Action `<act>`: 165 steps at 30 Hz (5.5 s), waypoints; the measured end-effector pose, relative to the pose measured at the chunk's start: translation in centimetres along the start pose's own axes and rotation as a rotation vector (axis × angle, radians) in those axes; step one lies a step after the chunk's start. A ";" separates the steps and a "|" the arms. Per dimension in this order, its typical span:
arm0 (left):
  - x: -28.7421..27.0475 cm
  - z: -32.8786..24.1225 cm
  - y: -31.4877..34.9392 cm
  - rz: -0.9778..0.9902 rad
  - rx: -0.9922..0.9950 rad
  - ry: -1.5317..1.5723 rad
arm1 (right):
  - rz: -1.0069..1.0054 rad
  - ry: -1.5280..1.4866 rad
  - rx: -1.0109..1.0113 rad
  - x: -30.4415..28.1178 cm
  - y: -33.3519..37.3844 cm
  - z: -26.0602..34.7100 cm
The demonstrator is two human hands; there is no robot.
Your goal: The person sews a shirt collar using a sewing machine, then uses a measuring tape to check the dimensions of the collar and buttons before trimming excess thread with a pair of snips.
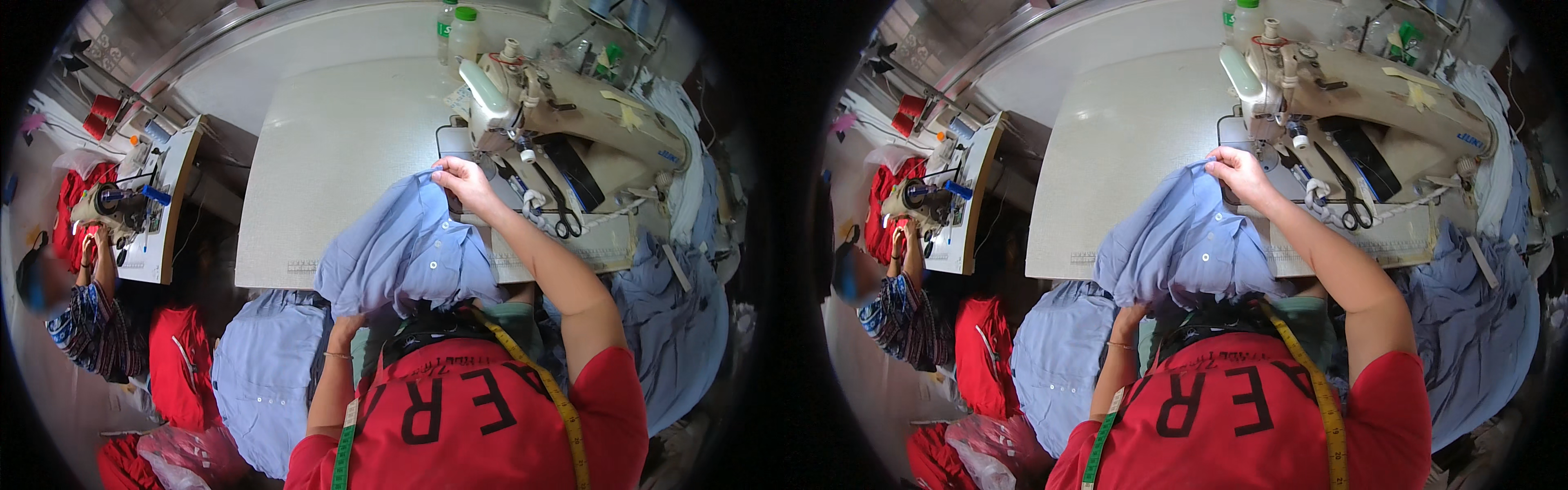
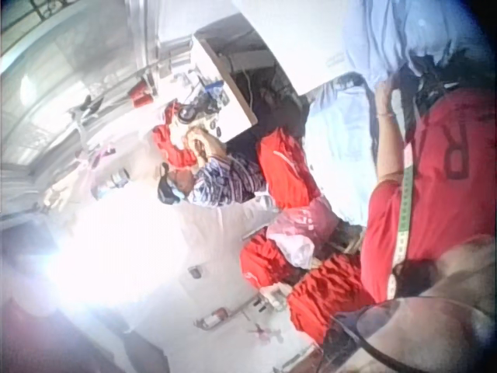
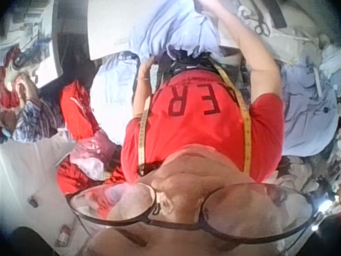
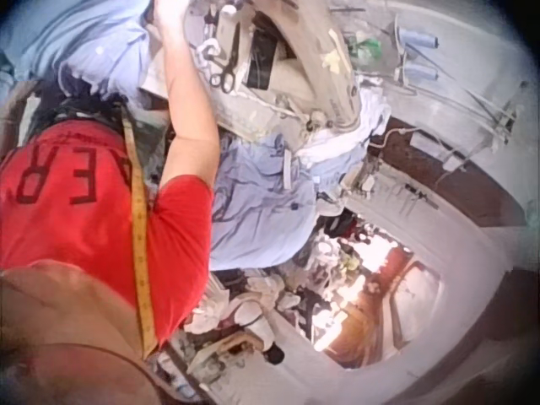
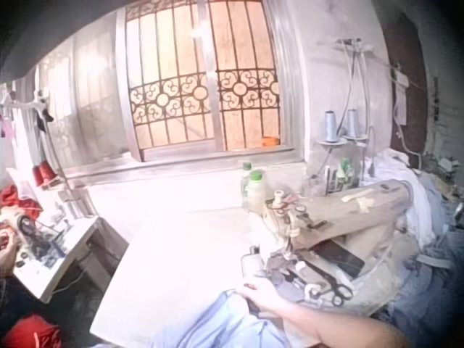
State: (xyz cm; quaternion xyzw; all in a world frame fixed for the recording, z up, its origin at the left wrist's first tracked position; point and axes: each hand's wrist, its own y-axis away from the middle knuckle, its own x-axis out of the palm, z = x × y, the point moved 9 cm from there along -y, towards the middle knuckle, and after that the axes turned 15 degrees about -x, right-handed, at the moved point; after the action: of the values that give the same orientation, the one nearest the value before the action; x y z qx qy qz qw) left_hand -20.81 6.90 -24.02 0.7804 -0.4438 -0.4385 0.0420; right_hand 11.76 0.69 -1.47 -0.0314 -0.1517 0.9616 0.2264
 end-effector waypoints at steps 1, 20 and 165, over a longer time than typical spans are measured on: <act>0.7 0.2 0.9 0.062 -0.033 0.210 | -0.013 0.012 0.018 -0.3 0.4 0.1; -40.3 -35.4 2.8 -1.101 0.466 -0.058 | -0.365 -0.292 0.072 -2.1 7.4 4.8; -13.6 -27.7 -0.9 -0.081 0.483 0.066 | 0.260 0.882 -0.048 -1.2 8.1 7.0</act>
State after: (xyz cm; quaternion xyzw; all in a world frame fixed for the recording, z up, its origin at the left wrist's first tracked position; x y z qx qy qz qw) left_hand -3.23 8.41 1.31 0.7987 -0.5027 -0.2953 -0.1488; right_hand 8.50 -8.75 2.71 -0.4615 -0.0580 0.8731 0.1462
